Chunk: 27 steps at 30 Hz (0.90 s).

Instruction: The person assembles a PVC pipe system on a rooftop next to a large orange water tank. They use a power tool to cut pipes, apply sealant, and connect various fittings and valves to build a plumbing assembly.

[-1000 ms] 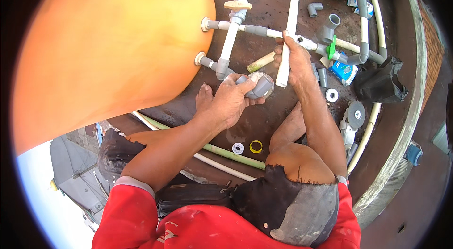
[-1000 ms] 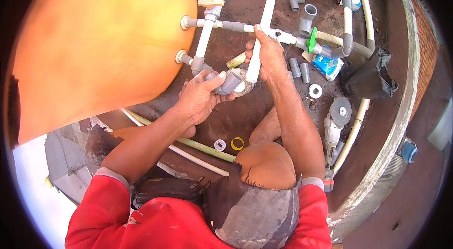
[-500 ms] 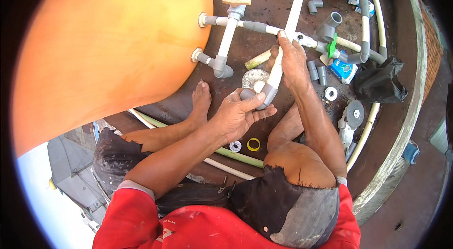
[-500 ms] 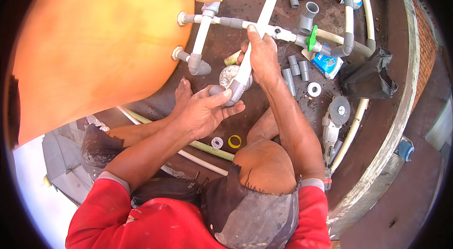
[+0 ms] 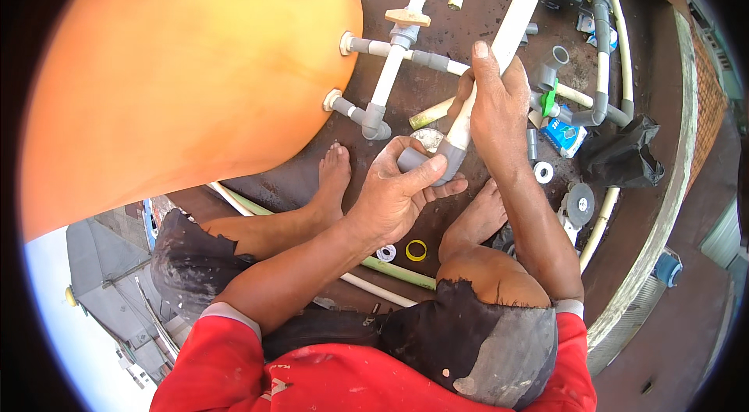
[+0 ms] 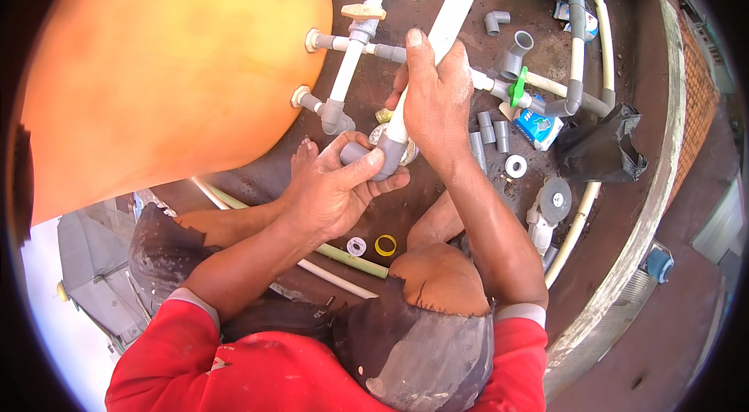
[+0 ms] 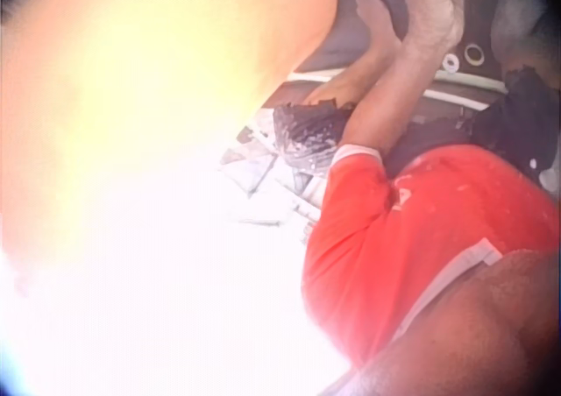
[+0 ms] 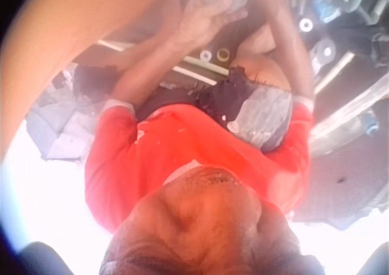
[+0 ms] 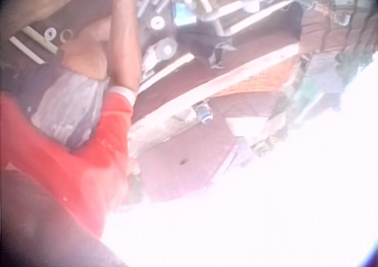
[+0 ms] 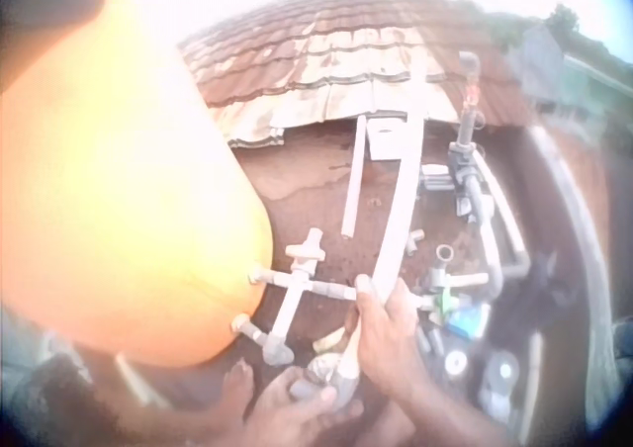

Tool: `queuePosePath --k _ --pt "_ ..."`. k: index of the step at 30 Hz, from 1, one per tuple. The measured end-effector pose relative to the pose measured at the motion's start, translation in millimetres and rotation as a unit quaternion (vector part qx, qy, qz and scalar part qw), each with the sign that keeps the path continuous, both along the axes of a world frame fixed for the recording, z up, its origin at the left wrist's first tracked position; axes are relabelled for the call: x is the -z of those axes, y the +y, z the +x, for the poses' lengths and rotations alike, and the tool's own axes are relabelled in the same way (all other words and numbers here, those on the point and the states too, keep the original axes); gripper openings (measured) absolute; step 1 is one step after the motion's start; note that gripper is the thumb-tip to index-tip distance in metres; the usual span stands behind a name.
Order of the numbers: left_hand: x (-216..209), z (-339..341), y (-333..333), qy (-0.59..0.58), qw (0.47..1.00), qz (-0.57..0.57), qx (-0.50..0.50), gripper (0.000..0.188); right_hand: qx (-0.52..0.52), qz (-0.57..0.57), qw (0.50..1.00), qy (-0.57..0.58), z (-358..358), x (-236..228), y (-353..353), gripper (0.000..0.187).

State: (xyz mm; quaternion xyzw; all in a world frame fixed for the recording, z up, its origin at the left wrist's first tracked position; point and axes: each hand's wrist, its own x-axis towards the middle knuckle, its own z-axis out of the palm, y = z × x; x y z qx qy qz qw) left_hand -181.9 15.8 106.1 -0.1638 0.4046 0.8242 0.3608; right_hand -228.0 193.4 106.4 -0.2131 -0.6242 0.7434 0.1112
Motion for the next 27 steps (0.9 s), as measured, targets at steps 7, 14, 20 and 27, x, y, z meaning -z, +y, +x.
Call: queuePosePath --k 7,14,20,27 --pt "-39.8 -20.7 5.8 0.098 0.994 0.047 -0.005 0.019 -0.019 -0.242 0.949 0.202 -25.4 -101.3 39.5 0.026" --pt "-72.5 -56.1 48.7 -0.105 0.994 0.001 0.014 0.023 -0.004 -0.066 0.959 0.274 -31.9 -185.7 21.7 0.040" --pt "-75.4 -49.9 63.6 -0.056 0.944 0.272 0.178 0.023 -0.244 -0.031 0.910 0.335 -9.8 -240.7 6.4 0.053" --pt "-141.2 -62.0 71.9 0.207 0.965 0.059 -0.152 0.020 0.127 0.102 0.895 0.415 11.3 -285.2 -13.5 0.044"
